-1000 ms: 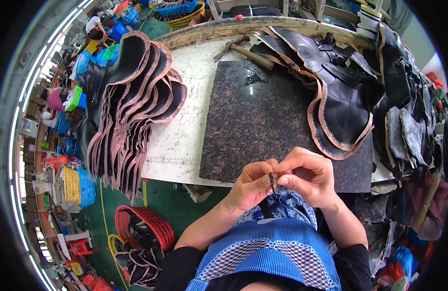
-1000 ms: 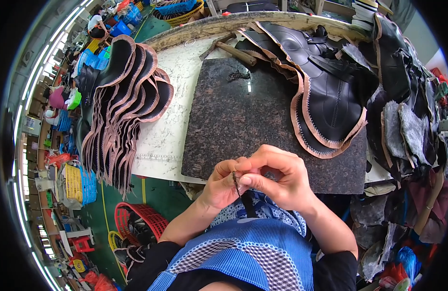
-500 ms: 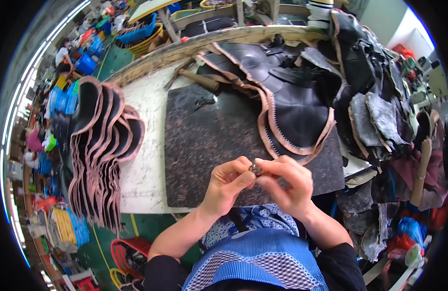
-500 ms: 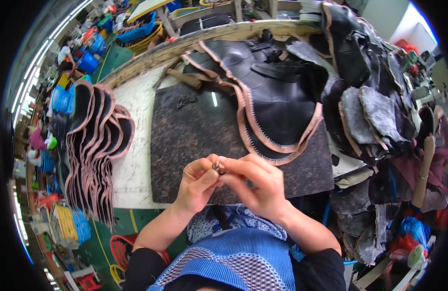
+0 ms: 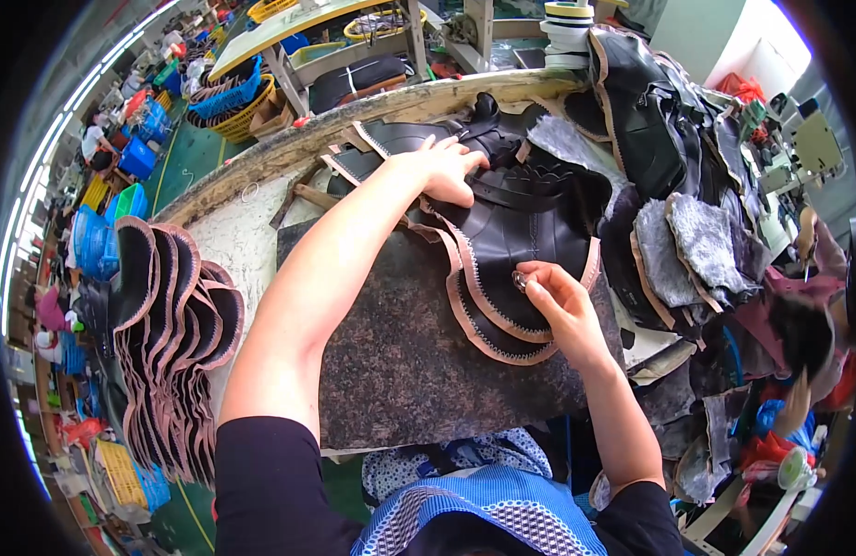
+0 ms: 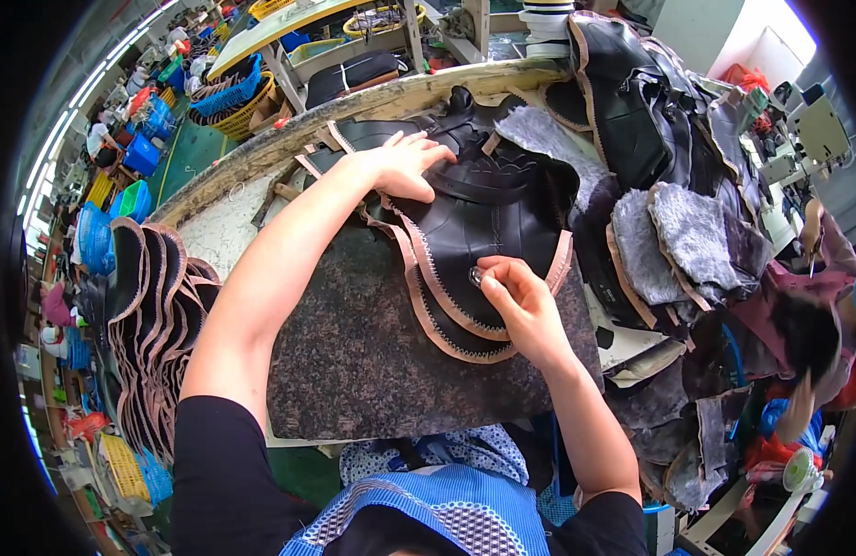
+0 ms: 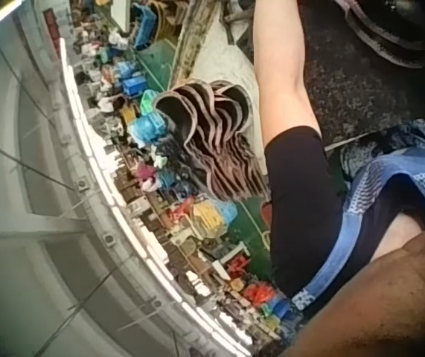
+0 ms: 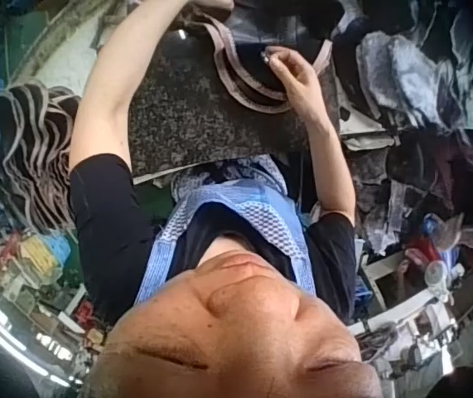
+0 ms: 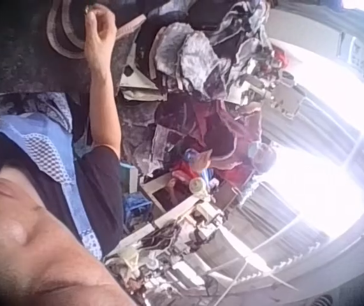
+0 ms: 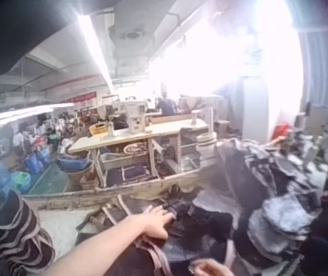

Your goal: Attaching decorative metal components and buckles to leather shoe upper pieces at a factory workbench.

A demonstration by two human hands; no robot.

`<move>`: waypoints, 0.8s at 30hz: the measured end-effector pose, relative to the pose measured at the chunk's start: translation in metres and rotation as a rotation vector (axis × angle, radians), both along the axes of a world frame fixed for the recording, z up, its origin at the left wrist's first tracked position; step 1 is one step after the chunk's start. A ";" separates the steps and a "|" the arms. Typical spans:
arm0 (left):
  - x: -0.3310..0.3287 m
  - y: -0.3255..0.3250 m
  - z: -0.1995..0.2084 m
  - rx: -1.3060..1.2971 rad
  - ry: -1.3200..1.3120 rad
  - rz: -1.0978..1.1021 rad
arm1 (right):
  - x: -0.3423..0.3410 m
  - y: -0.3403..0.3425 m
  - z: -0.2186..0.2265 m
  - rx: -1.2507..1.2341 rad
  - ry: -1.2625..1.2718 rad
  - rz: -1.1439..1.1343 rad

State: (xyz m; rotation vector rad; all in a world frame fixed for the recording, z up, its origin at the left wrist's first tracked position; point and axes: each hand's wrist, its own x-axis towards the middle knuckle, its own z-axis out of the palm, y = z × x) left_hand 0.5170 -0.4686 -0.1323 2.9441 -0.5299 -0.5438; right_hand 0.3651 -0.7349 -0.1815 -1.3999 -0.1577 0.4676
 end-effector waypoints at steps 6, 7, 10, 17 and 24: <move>-0.002 0.001 0.018 0.127 -0.078 -0.203 | 0.002 -0.005 -0.002 0.070 -0.097 0.056; -0.003 0.002 0.018 0.138 -0.133 -0.217 | 0.001 -0.005 -0.004 0.071 -0.093 0.052; -0.008 0.009 0.014 0.182 -0.216 -0.174 | -0.001 -0.002 -0.002 0.086 -0.185 0.059; 0.005 0.005 0.005 0.110 -0.076 -0.189 | -0.008 -0.001 -0.006 0.013 -0.275 0.034; 0.006 0.009 0.004 0.128 -0.160 -0.156 | -0.010 -0.002 -0.007 0.023 -0.337 0.057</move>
